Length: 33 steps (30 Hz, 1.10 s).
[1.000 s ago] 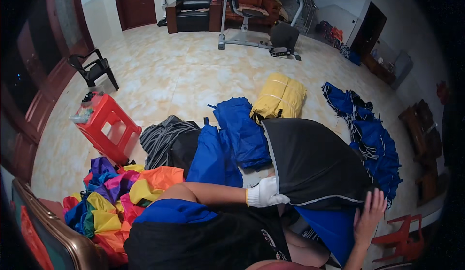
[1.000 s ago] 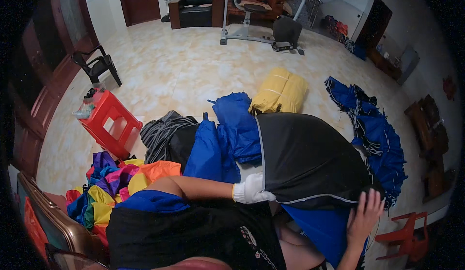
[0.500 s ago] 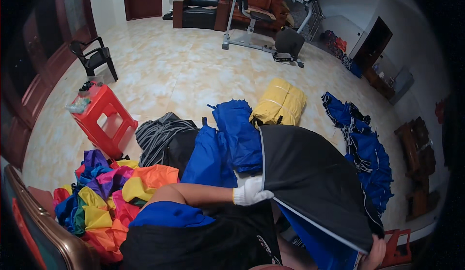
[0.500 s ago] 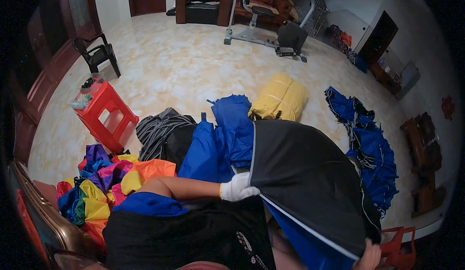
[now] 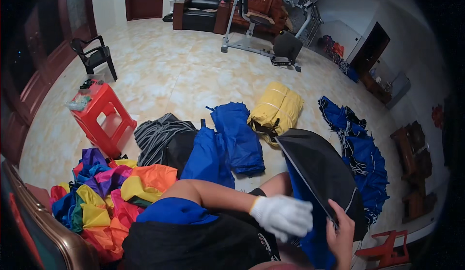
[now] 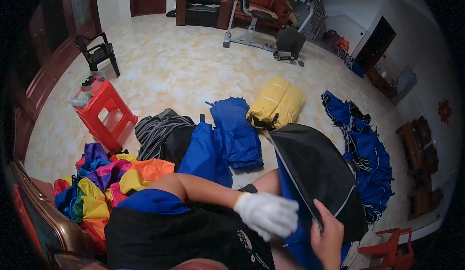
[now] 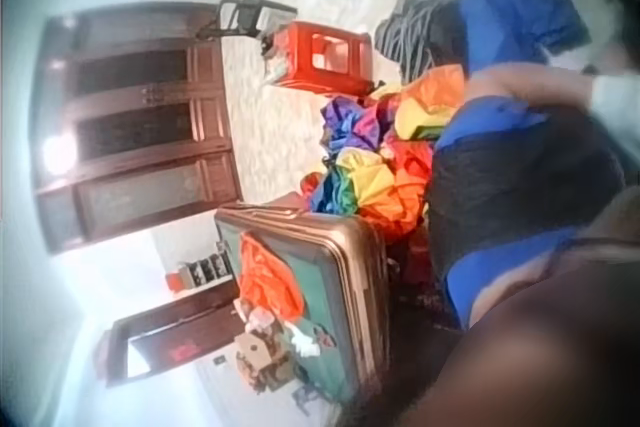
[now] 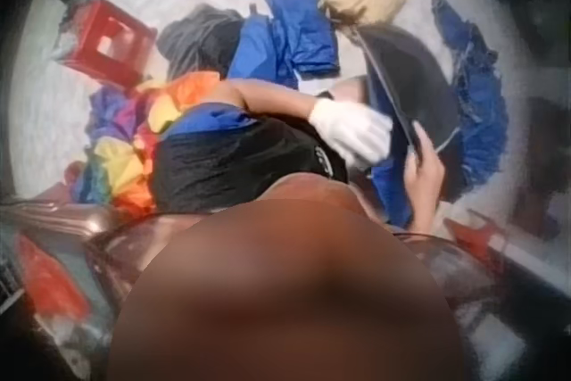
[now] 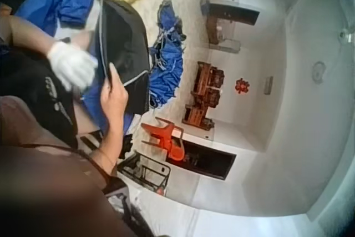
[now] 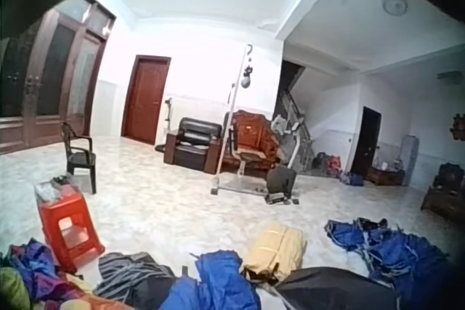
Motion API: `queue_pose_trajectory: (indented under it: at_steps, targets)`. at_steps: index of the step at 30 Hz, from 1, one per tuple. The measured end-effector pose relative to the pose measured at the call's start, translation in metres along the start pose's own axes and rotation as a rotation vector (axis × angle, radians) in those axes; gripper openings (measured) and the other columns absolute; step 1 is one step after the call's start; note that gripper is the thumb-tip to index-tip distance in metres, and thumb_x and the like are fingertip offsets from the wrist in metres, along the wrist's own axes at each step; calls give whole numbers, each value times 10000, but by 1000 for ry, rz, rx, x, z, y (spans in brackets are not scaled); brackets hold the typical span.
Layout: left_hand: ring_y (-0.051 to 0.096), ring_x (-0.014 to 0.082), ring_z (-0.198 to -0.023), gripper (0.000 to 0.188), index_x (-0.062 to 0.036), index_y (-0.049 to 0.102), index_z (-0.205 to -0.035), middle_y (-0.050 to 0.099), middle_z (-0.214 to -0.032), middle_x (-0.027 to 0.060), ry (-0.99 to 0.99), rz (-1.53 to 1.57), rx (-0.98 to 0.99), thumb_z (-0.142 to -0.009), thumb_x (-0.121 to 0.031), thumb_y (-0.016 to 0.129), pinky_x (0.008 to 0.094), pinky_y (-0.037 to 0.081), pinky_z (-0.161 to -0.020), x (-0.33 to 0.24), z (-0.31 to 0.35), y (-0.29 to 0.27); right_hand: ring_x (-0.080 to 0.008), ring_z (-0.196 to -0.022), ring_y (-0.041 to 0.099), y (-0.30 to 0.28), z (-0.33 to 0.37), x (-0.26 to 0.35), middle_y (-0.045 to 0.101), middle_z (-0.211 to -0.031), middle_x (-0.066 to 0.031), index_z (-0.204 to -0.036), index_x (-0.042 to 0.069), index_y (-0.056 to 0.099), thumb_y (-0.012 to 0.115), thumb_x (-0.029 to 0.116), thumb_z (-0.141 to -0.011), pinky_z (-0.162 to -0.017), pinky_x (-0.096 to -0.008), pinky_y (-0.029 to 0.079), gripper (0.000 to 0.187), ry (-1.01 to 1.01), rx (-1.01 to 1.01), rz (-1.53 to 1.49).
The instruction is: Using a glue gun to bond fabric components onto an umbrella frame.
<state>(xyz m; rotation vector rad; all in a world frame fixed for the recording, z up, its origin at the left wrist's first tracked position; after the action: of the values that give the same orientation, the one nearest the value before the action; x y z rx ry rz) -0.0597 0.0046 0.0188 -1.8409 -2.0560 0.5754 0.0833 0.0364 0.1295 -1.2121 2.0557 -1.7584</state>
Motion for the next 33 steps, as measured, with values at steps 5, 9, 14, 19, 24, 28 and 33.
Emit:
queue_pose_trajectory:
  at_steps: [5,9,14,19,24,28,33]
  targets:
    - [564,336,-906,417,-100,521,-1121,573,-1067,132,-2,100,178,-822,-388,552,442,458,-746,14,-8,32,-265,-660,623,18,-21,8,636,-806,-151,-1014,36,607,591,27,-784,-621,-311,490,231,40,404,-119]
    - [593,309,-756,428,-132,517,-1145,606,-934,108,167,154,277,-818,-406,548,422,466,-593,22,-20,50,-226,-667,612,22,-21,1,626,-780,-125,-914,30,633,617,37,-770,-602,-280,474,145,38,741,-65]
    - [598,309,-670,423,-141,524,-1118,614,-841,101,186,100,385,-813,-433,552,415,458,-517,30,-27,84,-263,-772,631,22,-17,-15,640,-865,-127,-868,44,663,640,62,-788,-686,-309,499,86,32,979,-24]
    - [598,318,-664,402,-150,540,-1060,613,-800,100,86,142,435,-818,-470,543,419,459,-518,50,-29,98,-201,-710,630,24,-5,-41,628,-804,-87,-858,24,661,661,16,-740,-627,-283,499,119,-188,858,5]
    - [603,314,-652,379,-172,573,-1026,614,-752,90,94,104,388,-816,-486,538,414,460,-512,81,-21,120,-221,-711,629,27,-18,-55,619,-779,-87,-919,43,669,643,6,-753,-645,-285,500,172,-70,944,-36]
    - [609,303,-659,351,-169,609,-967,621,-748,93,44,11,341,-793,-469,561,410,466,-523,88,-22,110,-262,-691,616,27,-24,-47,601,-755,-104,-903,34,652,602,-35,-759,-636,-303,493,167,24,909,-26]
    - [608,292,-655,274,-160,646,-870,624,-739,89,-456,63,56,-741,-398,611,399,470,-540,99,-21,75,-298,-699,599,10,-18,-45,584,-749,-129,-859,9,612,579,-54,-757,-628,-322,485,124,-186,389,339]
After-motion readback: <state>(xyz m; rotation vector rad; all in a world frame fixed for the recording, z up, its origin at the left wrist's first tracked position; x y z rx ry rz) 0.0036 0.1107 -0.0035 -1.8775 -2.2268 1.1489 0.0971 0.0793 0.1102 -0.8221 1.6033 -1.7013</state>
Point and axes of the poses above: each hand's wrist, its own z-axis away from the middle knuckle, its own y-axis out of the palm, x = y × z, the point moved 5 cm from there along -z, towards the middle knuckle
